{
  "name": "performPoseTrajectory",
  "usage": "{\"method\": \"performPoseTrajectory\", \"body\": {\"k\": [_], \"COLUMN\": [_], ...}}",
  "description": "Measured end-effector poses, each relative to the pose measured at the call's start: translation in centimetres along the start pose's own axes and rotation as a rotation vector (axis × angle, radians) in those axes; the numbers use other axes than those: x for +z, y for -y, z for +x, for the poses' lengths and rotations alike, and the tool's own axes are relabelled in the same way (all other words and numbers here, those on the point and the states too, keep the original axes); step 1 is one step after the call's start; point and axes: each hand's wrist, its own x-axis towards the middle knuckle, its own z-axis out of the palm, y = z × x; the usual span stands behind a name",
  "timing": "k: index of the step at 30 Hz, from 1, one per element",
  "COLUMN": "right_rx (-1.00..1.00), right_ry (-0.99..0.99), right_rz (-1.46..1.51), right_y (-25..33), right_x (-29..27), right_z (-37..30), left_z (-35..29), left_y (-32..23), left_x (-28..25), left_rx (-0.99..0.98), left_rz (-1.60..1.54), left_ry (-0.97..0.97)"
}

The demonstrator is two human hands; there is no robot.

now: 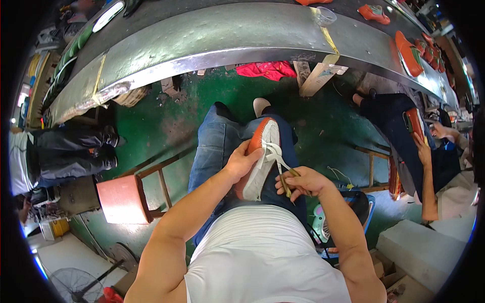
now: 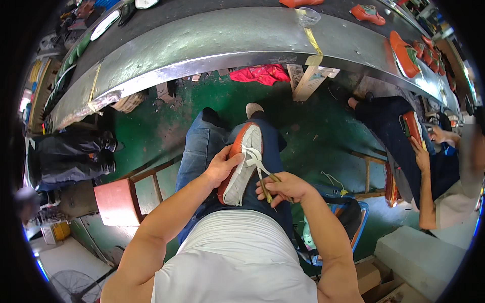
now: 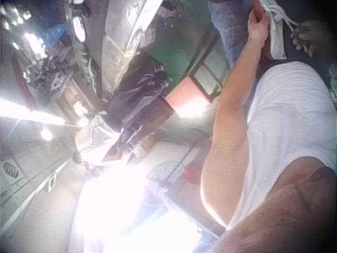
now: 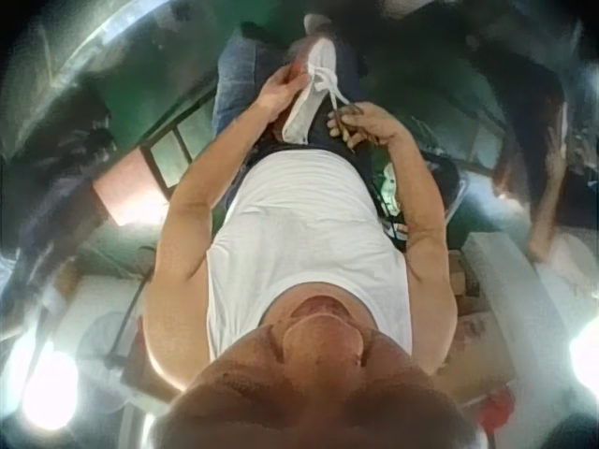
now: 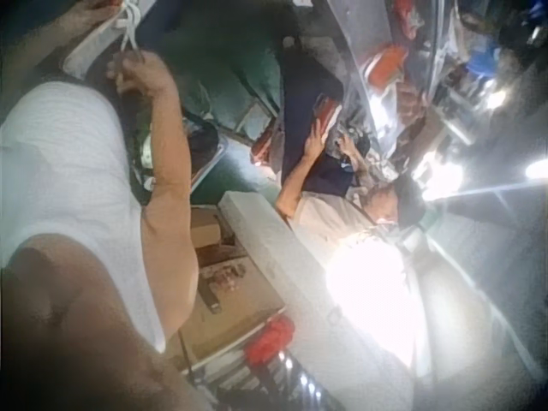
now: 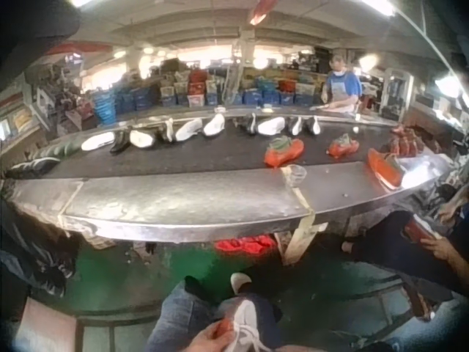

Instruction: Assembling shoes by pulling material over a last using pliers and placing them on a conveyor belt.

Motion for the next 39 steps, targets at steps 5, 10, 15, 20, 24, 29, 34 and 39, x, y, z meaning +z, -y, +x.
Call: {"method": "performPoseTrajectory", "body": {"k": [5,10,15,20,24,29,34,39], "right_rx": [-0.007,-0.392,-0.172,-0.006,-0.401,-0.228,-0.089,-0.073], "right_ry": [-0.327,-0.533,-0.498,-0.240,-0.276,-0.351,-0.381,-0.281], "right_rz": [-0.592,-1.393,-0.955,-1.206,-1.541,-1.529,-1.365,-1.329], "right_y": [3.9,2.7,3.7,2.6,-0.8,-0.7,-1.9,-1.6], "right_x": [2.7,1.3,1.9,4.3,4.3,6.0,4.7,3.2], "right_z": [-2.0,3.0,-0.2,-2.8,-1.3,-2.5,-3.2,-4.0], "left_z": [-0.9,-1.3,0.1,1.1,1.1,0.7,-2.1,-6.7], "left_y": [-1.8,-3.7,-2.5,-2.7,-2.3,-2.1,-0.5,0.2], "left_x": [1.2,2.1,-0.1,-0.9,-0.7,-1.0,0.4,-0.4], "left_rx": [-0.020,-0.054,-0.141,-0.214,-0.203,-0.159,0.047,-0.085], "left_rz": [0.226,0.549,0.314,0.146,0.090,0.107,0.432,0.185], "left_ry": [-0.100,-0.146,-0.014,0.129,0.168,0.175,0.066,0.246]}}
